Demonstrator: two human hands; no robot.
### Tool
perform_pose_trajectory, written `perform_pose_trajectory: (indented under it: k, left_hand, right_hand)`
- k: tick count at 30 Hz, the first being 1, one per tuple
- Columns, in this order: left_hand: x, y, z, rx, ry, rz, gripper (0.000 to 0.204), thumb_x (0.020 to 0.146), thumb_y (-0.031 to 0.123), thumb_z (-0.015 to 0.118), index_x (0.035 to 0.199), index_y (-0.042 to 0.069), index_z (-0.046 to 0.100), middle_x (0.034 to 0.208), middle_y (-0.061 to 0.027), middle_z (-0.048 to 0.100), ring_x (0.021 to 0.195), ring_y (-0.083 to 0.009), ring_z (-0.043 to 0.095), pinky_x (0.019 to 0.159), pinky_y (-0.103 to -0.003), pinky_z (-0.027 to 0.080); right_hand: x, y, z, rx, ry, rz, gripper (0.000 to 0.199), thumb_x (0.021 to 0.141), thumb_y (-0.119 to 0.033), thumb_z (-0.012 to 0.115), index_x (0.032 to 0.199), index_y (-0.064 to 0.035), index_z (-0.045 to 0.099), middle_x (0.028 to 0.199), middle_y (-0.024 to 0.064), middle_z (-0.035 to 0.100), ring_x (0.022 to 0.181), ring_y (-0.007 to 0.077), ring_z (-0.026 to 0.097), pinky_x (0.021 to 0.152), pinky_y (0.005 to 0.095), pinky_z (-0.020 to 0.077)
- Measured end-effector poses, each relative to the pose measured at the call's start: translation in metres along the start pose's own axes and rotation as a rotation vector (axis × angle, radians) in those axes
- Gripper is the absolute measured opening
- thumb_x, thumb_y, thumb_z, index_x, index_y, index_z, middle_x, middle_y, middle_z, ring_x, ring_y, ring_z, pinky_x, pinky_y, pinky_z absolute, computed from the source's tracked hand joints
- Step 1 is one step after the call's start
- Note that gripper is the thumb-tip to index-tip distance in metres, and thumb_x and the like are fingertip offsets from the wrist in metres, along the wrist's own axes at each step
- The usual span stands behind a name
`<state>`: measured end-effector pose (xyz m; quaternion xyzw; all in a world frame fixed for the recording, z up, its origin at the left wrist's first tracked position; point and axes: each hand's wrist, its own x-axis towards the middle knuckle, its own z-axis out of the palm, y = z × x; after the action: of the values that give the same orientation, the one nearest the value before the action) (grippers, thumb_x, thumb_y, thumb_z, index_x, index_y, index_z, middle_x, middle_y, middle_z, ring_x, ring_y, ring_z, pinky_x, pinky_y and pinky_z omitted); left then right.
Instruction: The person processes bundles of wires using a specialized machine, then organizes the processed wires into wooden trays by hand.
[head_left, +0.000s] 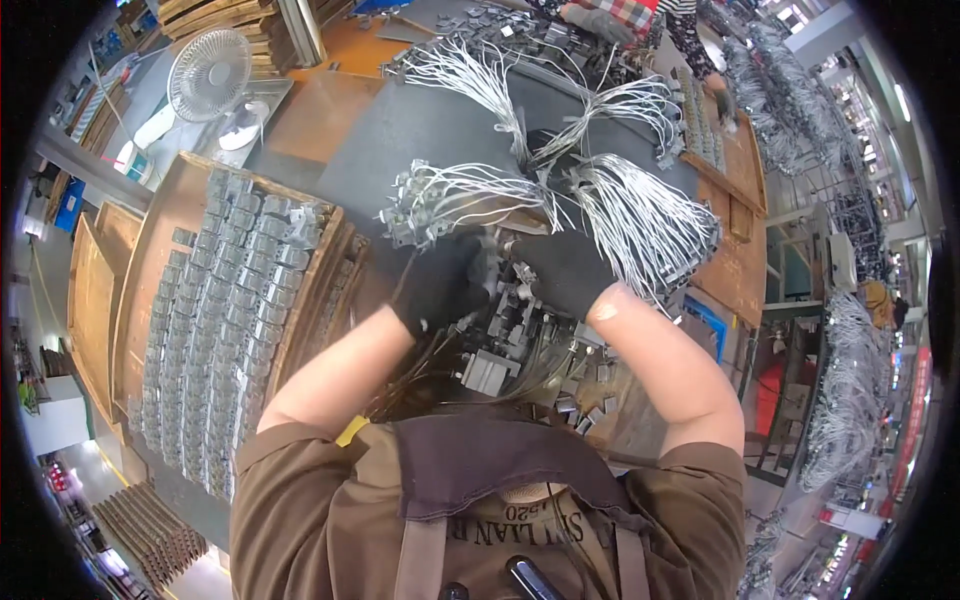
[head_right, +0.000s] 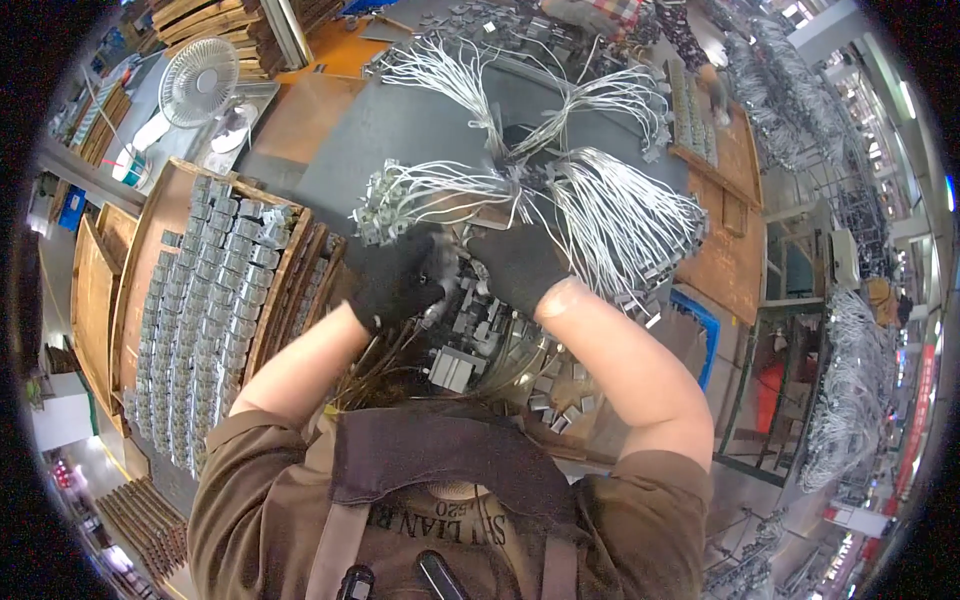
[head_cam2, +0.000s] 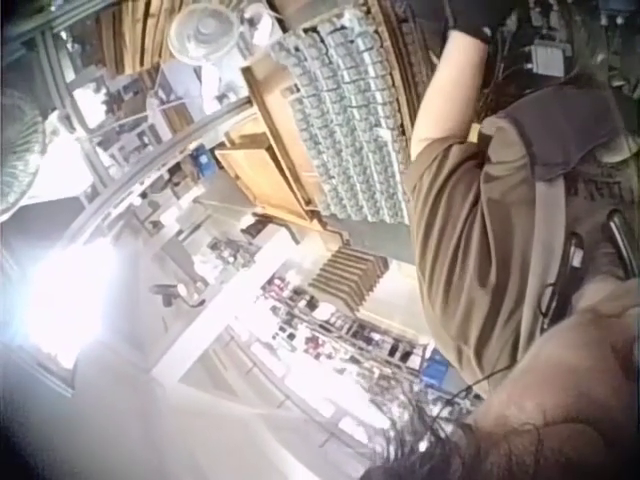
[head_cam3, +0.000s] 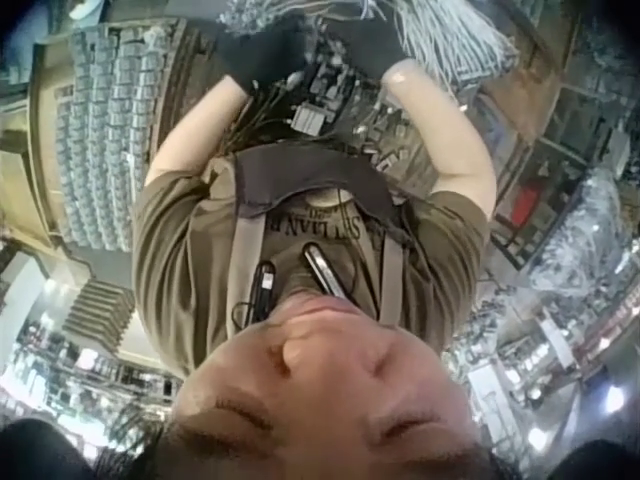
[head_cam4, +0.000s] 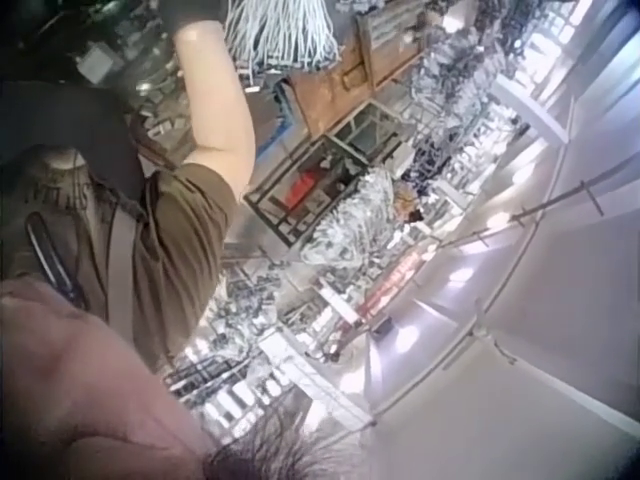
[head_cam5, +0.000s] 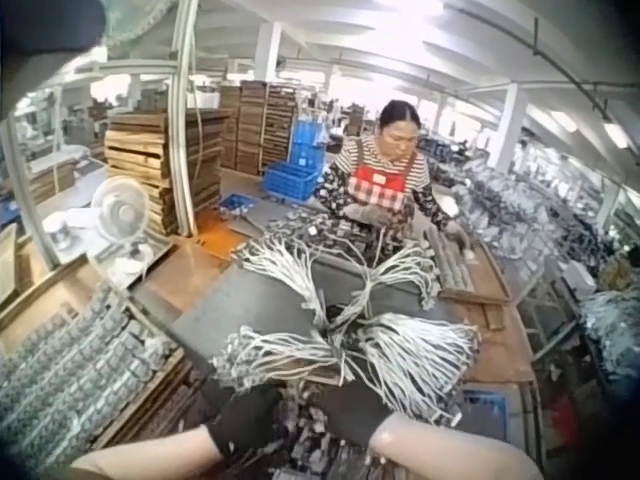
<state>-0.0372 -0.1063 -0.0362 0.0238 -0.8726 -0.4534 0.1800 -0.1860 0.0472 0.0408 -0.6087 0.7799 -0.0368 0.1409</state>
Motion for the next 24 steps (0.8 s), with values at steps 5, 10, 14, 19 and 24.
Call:
perform_pose_trajectory:
  k: [5,10,14,19,24]
  left_hand:
    - [-0.027,0.005,0.046,-0.178,0.041,-0.065,0.056,0.067,0.013,0.074,0.119,0.005,0.054,0.122,-0.0159,0.053,0.112,-0.0305,0.052,0.094,-0.038,0.044]
    - [-0.019,0.011,0.054,-0.267,-0.055,-0.31,0.06,0.065,0.019,0.075,0.118,0.003,0.052,0.114,-0.017,0.055,0.104,-0.0317,0.056,0.087,-0.039,0.046]
    - [-0.02,0.016,0.053,-0.288,-0.006,-0.309,0.058,0.065,0.023,0.074,0.115,0.004,0.053,0.106,-0.0168,0.057,0.094,-0.0315,0.06,0.079,-0.04,0.048]
    - [-0.018,0.022,0.043,0.014,-0.008,-0.128,0.056,0.066,0.023,0.074,0.116,0.007,0.054,0.103,-0.0164,0.057,0.09,-0.0321,0.06,0.077,-0.04,0.049]
    - [-0.012,0.021,0.038,-0.2,-0.054,-0.245,0.062,0.07,0.011,0.071,0.128,0.005,0.049,0.111,-0.0141,0.061,0.098,-0.0275,0.061,0.086,-0.036,0.048]
  right_hand:
    - [-0.021,0.016,0.01,0.121,-0.116,-0.017,0.069,0.069,-0.025,0.076,0.133,-0.0217,0.05,0.104,0.0163,0.064,0.095,0.0335,0.063,0.081,0.0423,0.0496]
    - [-0.022,0.021,0.019,0.171,-0.029,-0.109,0.069,0.07,-0.026,0.076,0.133,-0.0191,0.05,0.102,0.0174,0.065,0.093,0.0334,0.063,0.081,0.0424,0.0496]
    - [-0.023,0.019,0.015,0.266,-0.021,-0.126,0.067,0.07,-0.024,0.076,0.132,-0.0185,0.052,0.099,0.0172,0.065,0.09,0.0337,0.064,0.079,0.0419,0.0506]
    - [-0.016,0.012,0.0,0.092,-0.094,-0.136,0.058,0.073,-0.022,0.073,0.128,-0.0192,0.054,0.102,0.0133,0.066,0.094,0.0332,0.063,0.08,0.0432,0.0497]
    - [-0.005,0.006,-0.003,0.114,-0.167,-0.014,0.055,0.073,-0.017,0.069,0.126,-0.0153,0.054,0.1,0.0157,0.066,0.092,0.0346,0.064,0.079,0.0442,0.0495]
